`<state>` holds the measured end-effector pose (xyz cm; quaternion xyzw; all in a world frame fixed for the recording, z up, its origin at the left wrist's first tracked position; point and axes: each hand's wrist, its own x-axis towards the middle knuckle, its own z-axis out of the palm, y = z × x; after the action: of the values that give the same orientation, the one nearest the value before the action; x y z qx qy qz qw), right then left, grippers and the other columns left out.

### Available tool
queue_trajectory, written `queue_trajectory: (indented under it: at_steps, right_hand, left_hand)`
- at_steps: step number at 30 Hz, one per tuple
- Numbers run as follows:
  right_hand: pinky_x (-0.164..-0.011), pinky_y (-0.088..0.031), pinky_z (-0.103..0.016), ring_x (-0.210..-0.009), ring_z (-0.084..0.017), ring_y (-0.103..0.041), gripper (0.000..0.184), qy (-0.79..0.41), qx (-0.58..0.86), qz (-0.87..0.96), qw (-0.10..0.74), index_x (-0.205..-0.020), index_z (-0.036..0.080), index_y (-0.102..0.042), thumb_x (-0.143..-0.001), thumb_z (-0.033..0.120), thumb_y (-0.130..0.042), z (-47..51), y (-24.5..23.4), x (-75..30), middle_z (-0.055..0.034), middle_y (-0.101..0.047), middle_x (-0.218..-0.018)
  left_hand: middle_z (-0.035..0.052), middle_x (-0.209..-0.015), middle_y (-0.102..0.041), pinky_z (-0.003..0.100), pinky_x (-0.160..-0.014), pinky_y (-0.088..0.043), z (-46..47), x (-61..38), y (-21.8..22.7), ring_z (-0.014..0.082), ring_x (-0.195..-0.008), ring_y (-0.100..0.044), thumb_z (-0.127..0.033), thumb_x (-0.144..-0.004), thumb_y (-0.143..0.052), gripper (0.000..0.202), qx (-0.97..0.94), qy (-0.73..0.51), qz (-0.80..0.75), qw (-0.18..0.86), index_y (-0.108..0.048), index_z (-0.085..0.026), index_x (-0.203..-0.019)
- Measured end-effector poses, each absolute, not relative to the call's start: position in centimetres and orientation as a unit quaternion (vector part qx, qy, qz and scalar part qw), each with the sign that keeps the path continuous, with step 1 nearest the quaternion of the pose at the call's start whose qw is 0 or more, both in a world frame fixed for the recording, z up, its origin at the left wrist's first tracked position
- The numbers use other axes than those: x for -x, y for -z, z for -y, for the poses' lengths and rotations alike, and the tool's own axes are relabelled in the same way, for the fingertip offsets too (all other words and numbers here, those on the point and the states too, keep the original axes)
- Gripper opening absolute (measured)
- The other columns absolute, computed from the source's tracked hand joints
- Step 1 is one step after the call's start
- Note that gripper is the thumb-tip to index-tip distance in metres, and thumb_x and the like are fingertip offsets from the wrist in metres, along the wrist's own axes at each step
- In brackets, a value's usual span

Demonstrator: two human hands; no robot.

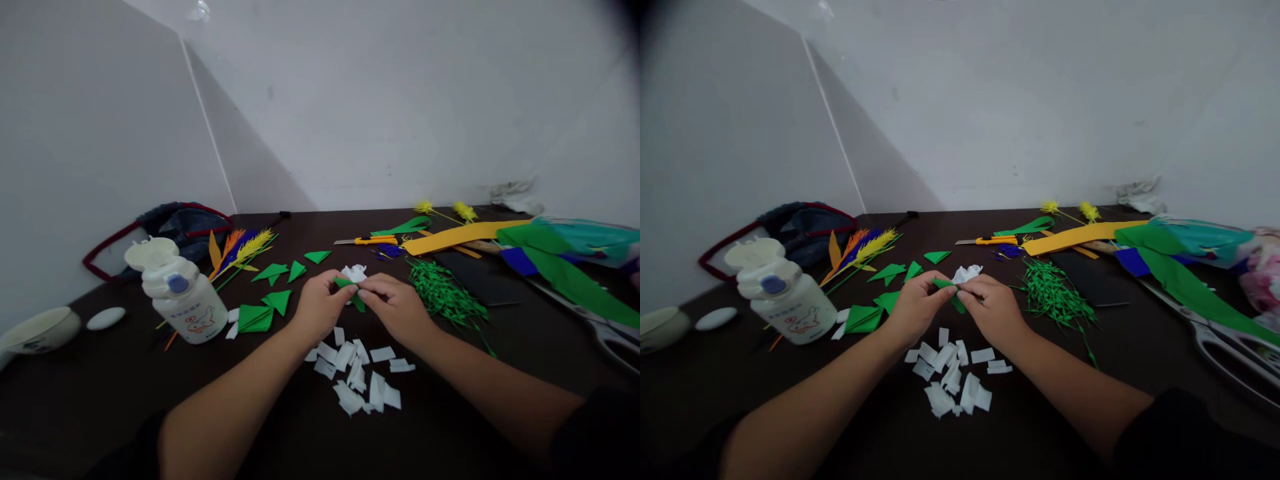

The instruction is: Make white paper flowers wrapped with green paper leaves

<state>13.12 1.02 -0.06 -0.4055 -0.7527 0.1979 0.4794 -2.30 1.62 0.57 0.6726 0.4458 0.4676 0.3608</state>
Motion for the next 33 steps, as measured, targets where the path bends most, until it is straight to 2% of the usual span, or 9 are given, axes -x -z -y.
queue_trajectory:
  at_steps: [4, 7, 13, 18, 22, 25, 29, 33]
  right_hand:
    - [-0.069, -0.044, -0.029, -0.075, -0.016, -0.057, 0.015, -0.123, 0.422, 0.765, 0.470, -0.077, 0.019, -0.065, -0.075, 0.017, -0.051, -0.9, 0.2, -13.1, -0.0035, -0.063, -0.076]
    - [-0.066, -0.043, -0.028, -0.072, -0.016, -0.056, 0.011, -0.113, 0.435, 0.758, 0.472, -0.074, 0.019, -0.063, -0.073, 0.016, -0.052, -0.8, 0.0, -13.2, -0.0029, -0.061, -0.072]
    - [-0.053, -0.039, -0.025, -0.057, -0.013, -0.051, 0.002, -0.235, 0.485, 0.693, 0.479, -0.064, 0.017, -0.056, -0.064, 0.016, -0.057, -1.0, -0.1, -12.9, -0.0001, -0.056, -0.062]
    - [-0.050, -0.036, -0.023, -0.053, -0.011, -0.046, 0.010, -0.343, 0.470, 0.652, 0.486, -0.061, 0.018, -0.049, -0.059, 0.016, -0.059, -1.2, 0.1, -12.8, 0.0033, -0.051, -0.058]
    - [-0.048, -0.032, -0.022, -0.051, -0.009, -0.041, 0.011, -0.352, 0.465, 0.665, 0.466, -0.062, 0.018, -0.048, -0.059, 0.013, -0.058, -1.1, 0.2, -12.8, 0.0046, -0.047, -0.056]
    - [-0.046, -0.031, -0.021, -0.051, -0.009, -0.038, 0.011, -0.320, 0.459, 0.694, 0.453, -0.064, 0.018, -0.048, -0.060, 0.013, -0.057, -1.2, 0.5, -12.9, 0.0051, -0.044, -0.055]
    - [-0.052, -0.038, -0.023, -0.056, -0.010, -0.046, 0.012, -0.316, 0.425, 0.702, 0.476, -0.071, 0.019, -0.050, -0.063, 0.015, -0.058, -1.2, 0.9, -13.0, 0.0035, -0.049, -0.062]
    - [-0.063, -0.046, -0.028, -0.069, -0.014, -0.057, 0.019, -0.362, 0.387, 0.690, 0.493, -0.087, 0.018, -0.057, -0.068, 0.021, -0.058, -0.9, 0.6, -13.2, -0.0027, -0.061, -0.076]
  left_hand:
    - [-0.0009, -0.065, -0.057, 0.022, -0.056, -0.039, -1.5, 1.9, -0.5, 0.0106, -0.060, -0.051, -0.020, -0.068, -0.059, 0.008, -0.661, -0.473, -0.449, 0.371, -0.055, -0.015, -0.073]
    - [-0.0032, -0.063, -0.055, 0.020, -0.052, -0.037, -1.5, 1.6, -0.4, 0.0088, -0.056, -0.050, -0.014, -0.064, -0.060, 0.016, -0.648, -0.484, -0.437, 0.392, -0.052, -0.016, -0.078]
    - [-0.0025, -0.066, -0.056, 0.020, -0.057, -0.039, -1.4, 1.5, -0.3, 0.0091, -0.061, -0.052, -0.008, -0.064, -0.058, 0.023, -0.651, -0.489, -0.404, 0.416, -0.048, -0.016, -0.082]
    - [0.0008, -0.077, -0.058, 0.023, -0.064, -0.043, -0.9, 1.7, -0.8, 0.0104, -0.068, -0.055, -0.011, -0.065, -0.060, 0.024, -0.669, -0.467, -0.369, 0.445, -0.048, -0.016, -0.085]
    - [0.0034, -0.083, -0.060, 0.026, -0.069, -0.044, -0.8, 1.9, -1.0, 0.0126, -0.074, -0.057, -0.014, -0.064, -0.063, 0.026, -0.683, -0.445, -0.368, 0.447, -0.051, -0.015, -0.087]
    - [0.0029, -0.080, -0.061, 0.027, -0.070, -0.044, -0.9, 2.1, -1.1, 0.0130, -0.074, -0.056, -0.014, -0.066, -0.061, 0.018, -0.700, -0.435, -0.387, 0.414, -0.055, -0.015, -0.083]
    - [0.0011, -0.075, -0.060, 0.026, -0.068, -0.043, -1.0, 2.0, -1.3, 0.0127, -0.072, -0.055, -0.013, -0.066, -0.061, 0.012, -0.704, -0.446, -0.421, 0.357, -0.057, -0.015, -0.077]
    - [0.0008, -0.076, -0.059, 0.025, -0.065, -0.042, -1.3, 2.1, -1.0, 0.0126, -0.071, -0.054, -0.016, -0.067, -0.061, 0.012, -0.686, -0.475, -0.430, 0.344, -0.055, -0.016, -0.077]
